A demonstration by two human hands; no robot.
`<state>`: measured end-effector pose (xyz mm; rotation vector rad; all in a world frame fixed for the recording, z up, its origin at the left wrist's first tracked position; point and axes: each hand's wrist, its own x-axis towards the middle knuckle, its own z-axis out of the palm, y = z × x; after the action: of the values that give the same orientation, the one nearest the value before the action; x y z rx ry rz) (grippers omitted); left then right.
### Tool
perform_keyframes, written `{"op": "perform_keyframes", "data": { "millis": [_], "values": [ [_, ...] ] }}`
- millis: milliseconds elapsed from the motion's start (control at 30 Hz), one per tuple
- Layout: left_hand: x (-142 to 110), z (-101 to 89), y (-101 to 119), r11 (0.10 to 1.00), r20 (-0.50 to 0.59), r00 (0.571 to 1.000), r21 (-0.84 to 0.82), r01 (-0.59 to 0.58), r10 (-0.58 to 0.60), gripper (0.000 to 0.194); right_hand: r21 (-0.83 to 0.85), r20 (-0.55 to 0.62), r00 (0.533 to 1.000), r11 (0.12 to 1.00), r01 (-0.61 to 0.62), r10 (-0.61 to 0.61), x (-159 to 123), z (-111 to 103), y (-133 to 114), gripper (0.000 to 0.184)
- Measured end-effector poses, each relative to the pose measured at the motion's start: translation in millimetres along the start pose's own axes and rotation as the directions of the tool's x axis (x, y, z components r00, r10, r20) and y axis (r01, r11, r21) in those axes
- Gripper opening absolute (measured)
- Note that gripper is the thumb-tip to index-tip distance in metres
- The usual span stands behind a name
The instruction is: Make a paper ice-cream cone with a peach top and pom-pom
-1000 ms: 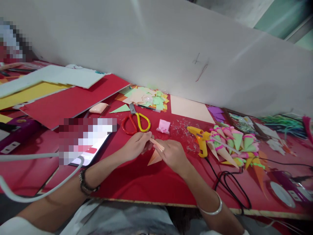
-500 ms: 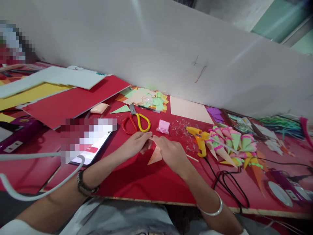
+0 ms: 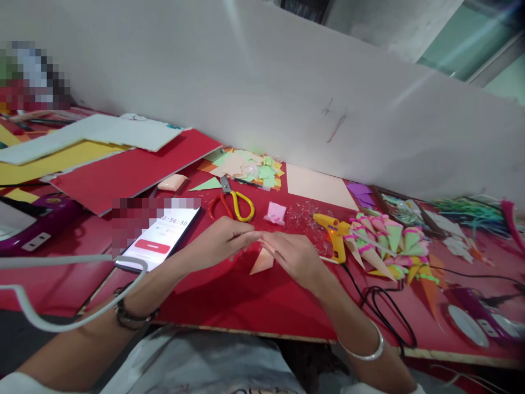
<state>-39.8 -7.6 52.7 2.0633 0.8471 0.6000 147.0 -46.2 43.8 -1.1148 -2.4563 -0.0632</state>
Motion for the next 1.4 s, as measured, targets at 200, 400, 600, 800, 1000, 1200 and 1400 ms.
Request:
{"op": "perform_keyframes", "data": {
  "millis": [200, 400, 600, 800, 1000, 1200, 1400],
  "values": [
    [-1, 7.3, -4, 0.858, 0.147, 0.937, -0.375, 0.351, -0.318, 0.046, -0.474, -0.065, 0.961, 0.855, 0.208, -0.27, -1, 6, 2, 0.026],
    [-7, 2.7, -5, 0.995, -0.023, 0.996, 0.055, 0.088, -0.087, 0.043, -0.273, 0.028, 0.997, 0.959, 0.072, -0.067, 3, 1, 1, 0.025],
    [-14, -10.6, -8, 0.819, 0.129, 0.971, 0.522, -0.237, 0.199, 0.034, 0.08, 0.233, 0.972, 0.996, -0.026, 0.007, 7, -14, -4, 0.03],
    [-17, -5.4, -6, 0.998, 0.095, 0.995, 0.065, 0.02, -0.026, 0.045, -0.233, 0.208, 0.978, 0.97, 0.071, -0.022, 5, -3, -9, 0.025],
    [-17, 5.8, -8, 0.747, 0.264, 0.896, -0.496, 0.443, -0.356, 0.044, -0.446, 0.101, 0.986, 0.881, 0.161, -0.129, 3, 12, -8, 0.033],
    [-21, 10.3, -6, 0.89, 0.136, 0.939, -0.301, 0.343, -0.316, 0.048, -0.354, 0.203, 0.978, 0.928, 0.113, -0.042, 4, 9, -6, 0.032],
    [-27, 0.7, -16, 0.803, 0.089, 0.973, 0.551, -0.227, 0.213, 0.036, 0.063, 0.455, 0.89, 0.998, -0.017, -0.013, 11, -9, -11, 0.02]
  ]
}}
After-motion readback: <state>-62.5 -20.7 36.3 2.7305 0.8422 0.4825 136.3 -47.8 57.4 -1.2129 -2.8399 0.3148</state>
